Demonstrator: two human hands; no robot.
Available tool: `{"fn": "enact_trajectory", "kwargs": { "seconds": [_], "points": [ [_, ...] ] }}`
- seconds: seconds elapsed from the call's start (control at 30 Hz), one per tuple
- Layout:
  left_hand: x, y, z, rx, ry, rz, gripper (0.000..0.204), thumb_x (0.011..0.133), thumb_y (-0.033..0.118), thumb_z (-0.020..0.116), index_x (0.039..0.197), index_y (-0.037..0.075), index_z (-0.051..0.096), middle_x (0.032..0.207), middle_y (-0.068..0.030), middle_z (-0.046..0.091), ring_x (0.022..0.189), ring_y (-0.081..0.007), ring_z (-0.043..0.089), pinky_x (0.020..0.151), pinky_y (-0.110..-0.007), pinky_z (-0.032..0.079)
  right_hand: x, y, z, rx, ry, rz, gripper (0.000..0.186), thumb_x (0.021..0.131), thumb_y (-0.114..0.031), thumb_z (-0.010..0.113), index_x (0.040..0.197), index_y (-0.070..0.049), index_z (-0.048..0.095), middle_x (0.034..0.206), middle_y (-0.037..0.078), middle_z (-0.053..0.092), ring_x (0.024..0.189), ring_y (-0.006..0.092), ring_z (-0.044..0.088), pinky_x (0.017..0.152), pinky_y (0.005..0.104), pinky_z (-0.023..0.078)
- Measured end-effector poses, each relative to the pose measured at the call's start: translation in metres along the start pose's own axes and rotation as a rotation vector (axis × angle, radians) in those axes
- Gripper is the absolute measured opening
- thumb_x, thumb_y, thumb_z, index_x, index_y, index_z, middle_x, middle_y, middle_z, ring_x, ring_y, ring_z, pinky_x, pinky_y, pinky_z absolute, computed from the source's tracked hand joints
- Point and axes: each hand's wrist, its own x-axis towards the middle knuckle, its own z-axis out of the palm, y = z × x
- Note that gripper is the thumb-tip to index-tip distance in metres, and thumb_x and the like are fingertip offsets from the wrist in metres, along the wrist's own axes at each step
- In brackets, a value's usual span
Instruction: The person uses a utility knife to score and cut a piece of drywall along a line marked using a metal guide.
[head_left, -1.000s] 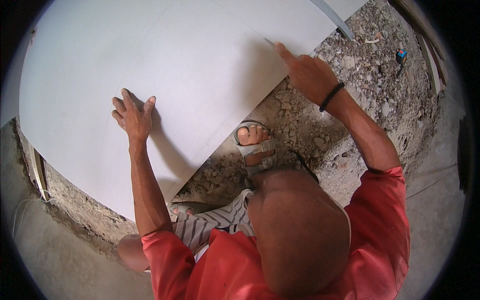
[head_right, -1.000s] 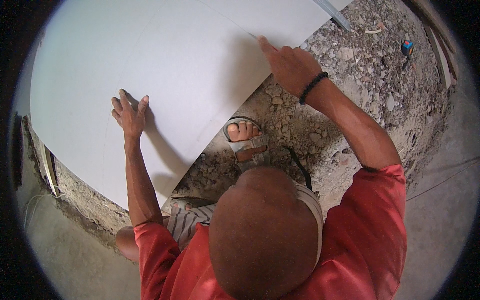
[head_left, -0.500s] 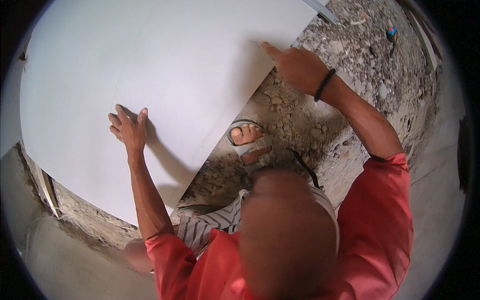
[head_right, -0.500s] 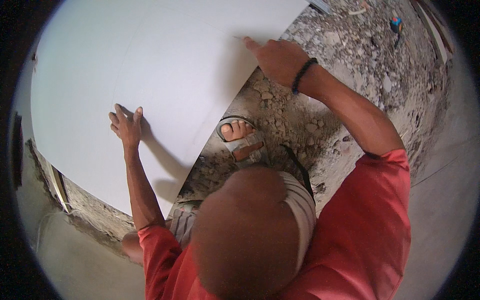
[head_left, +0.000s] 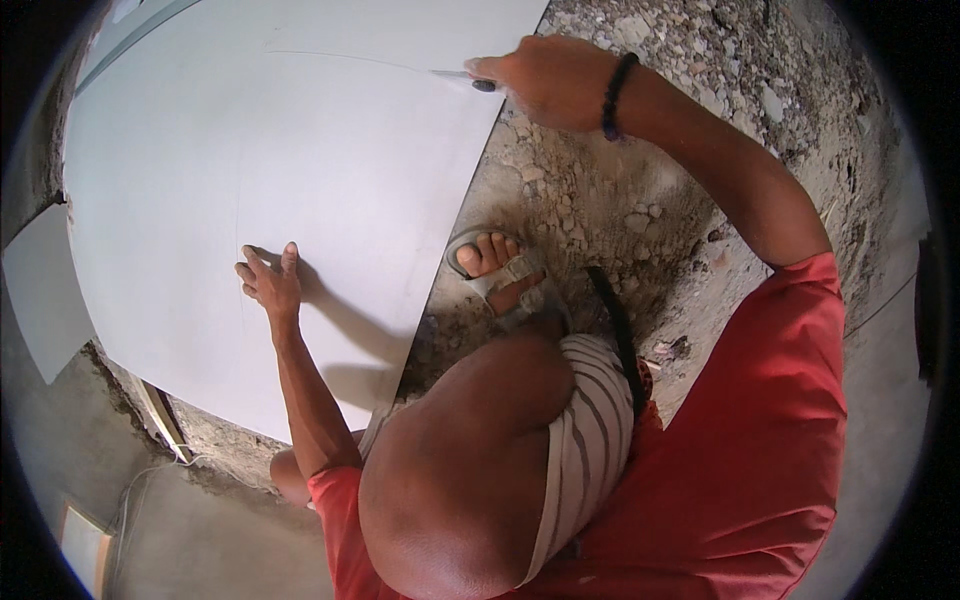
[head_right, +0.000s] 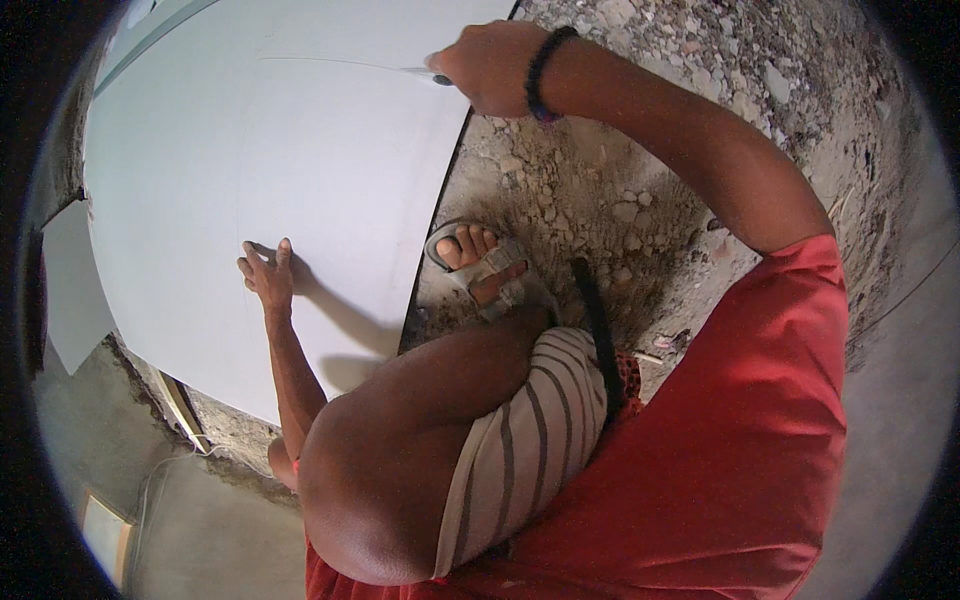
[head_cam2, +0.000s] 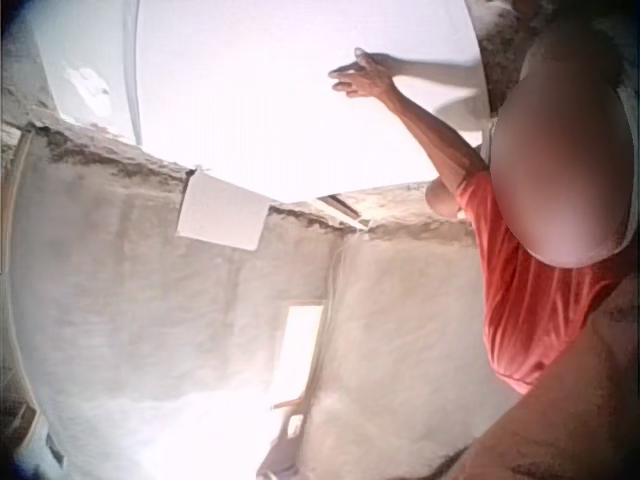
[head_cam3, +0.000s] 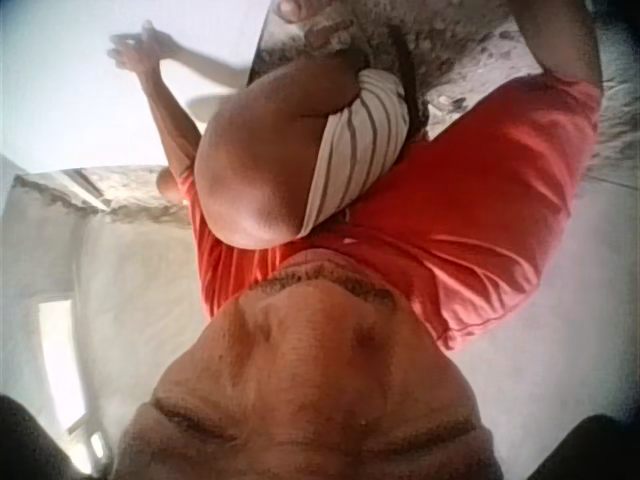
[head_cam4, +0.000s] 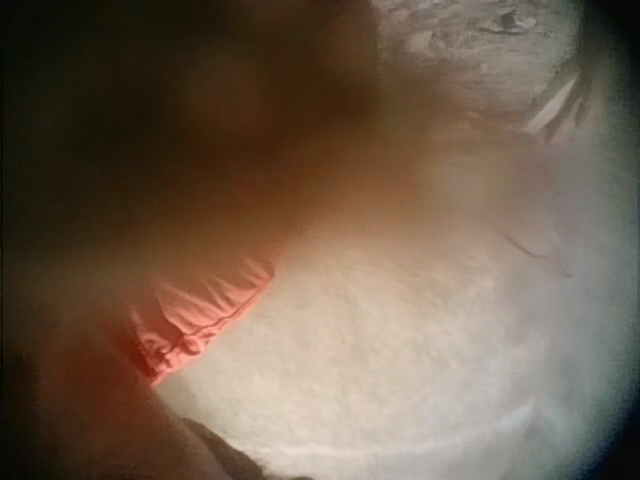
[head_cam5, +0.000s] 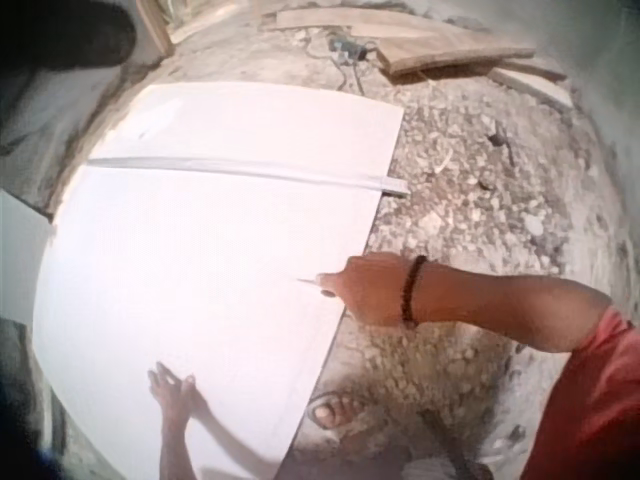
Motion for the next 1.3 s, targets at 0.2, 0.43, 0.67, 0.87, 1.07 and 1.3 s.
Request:
{"fn": "enact_trajectory", "kwargs": {
  "seconds": [0.2,0.43,0.67,0.87,1.07,1.3],
  "points": [
    [0.001,0.0,-0.001,0.009,-0.012,0.016,0.096,0.083,0.053,0.068,0.151,0.006,0.018,0.153,-0.0327,0.009,0.138,-0.0573,0.009,0.109,-0.065,0.021,0.021,-0.003,0.02,-0.185,-0.032,0.017,0.028,0.093,-0.012,0.053,0.118,0.001,0.058,0.079,0.018,0.068,0.07,0.0279,0.069,0.063,0.0379,0.056],
    [0.001,0.002,-0.002,0.028,0.003,0.029,0.095,0.084,0.052,0.067,0.15,0.005,0.018,0.152,-0.0333,0.009,0.138,-0.0561,0.01,0.11,-0.063,0.02,-0.047,0.028,-0.069,0.134,-0.006,0.136,0.029,0.095,-0.027,0.054,0.118,-0.008,0.054,0.08,0.016,0.063,0.072,0.028,0.063,0.069,0.0431,0.05],
    [0.0,0.003,-0.001,-0.038,-0.033,0.079,0.095,0.084,0.049,0.069,0.15,0.003,0.017,0.152,-0.0338,0.008,0.14,-0.0535,0.01,0.11,-0.062,0.022,-0.115,0.062,-0.003,0.756,0.197,0.36,0.041,0.096,-0.028,0.052,0.128,-0.003,0.049,0.074,0.008,0.059,0.062,0.0165,0.056,0.056,0.0311,0.047],
    [-0.013,0.057,0.0,-0.037,0.033,0.409,0.099,0.082,0.045,0.073,0.149,-0.002,0.017,0.153,-0.0322,0.007,0.141,-0.0504,0.01,0.111,-0.062,0.021,-0.123,0.081,0.071,0.94,0.376,0.634,0.044,0.097,-0.035,0.055,0.13,-0.007,0.053,0.066,0.002,0.051,0.054,0.0085,0.051,0.053,0.0293,0.045],
    [-0.044,0.184,0.01,0.05,-0.073,0.628,0.095,0.086,0.054,0.063,0.151,0.003,0.017,0.154,-0.0314,0.006,0.141,-0.0522,0.001,0.114,-0.061,0.009,-0.078,0.157,0.053,0.35,0.564,0.567,0.039,0.092,-0.04,0.061,0.103,-0.003,0.057,0.071,0.004,0.056,0.058,0.0105,0.055,0.051,0.0291,0.045],
    [-0.065,0.237,0.038,0.082,-0.128,0.803,0.093,0.082,0.053,0.067,0.148,0.002,0.026,0.155,-0.0287,0.006,0.14,-0.0543,0.004,0.111,-0.065,0.01,0.011,0.184,0.005,0.045,0.507,0.336,0.029,0.08,-0.018,0.061,0.104,-0.002,0.06,0.087,0.02,0.064,0.084,0.0387,0.062,0.076,0.046,0.05]
  ]
}}
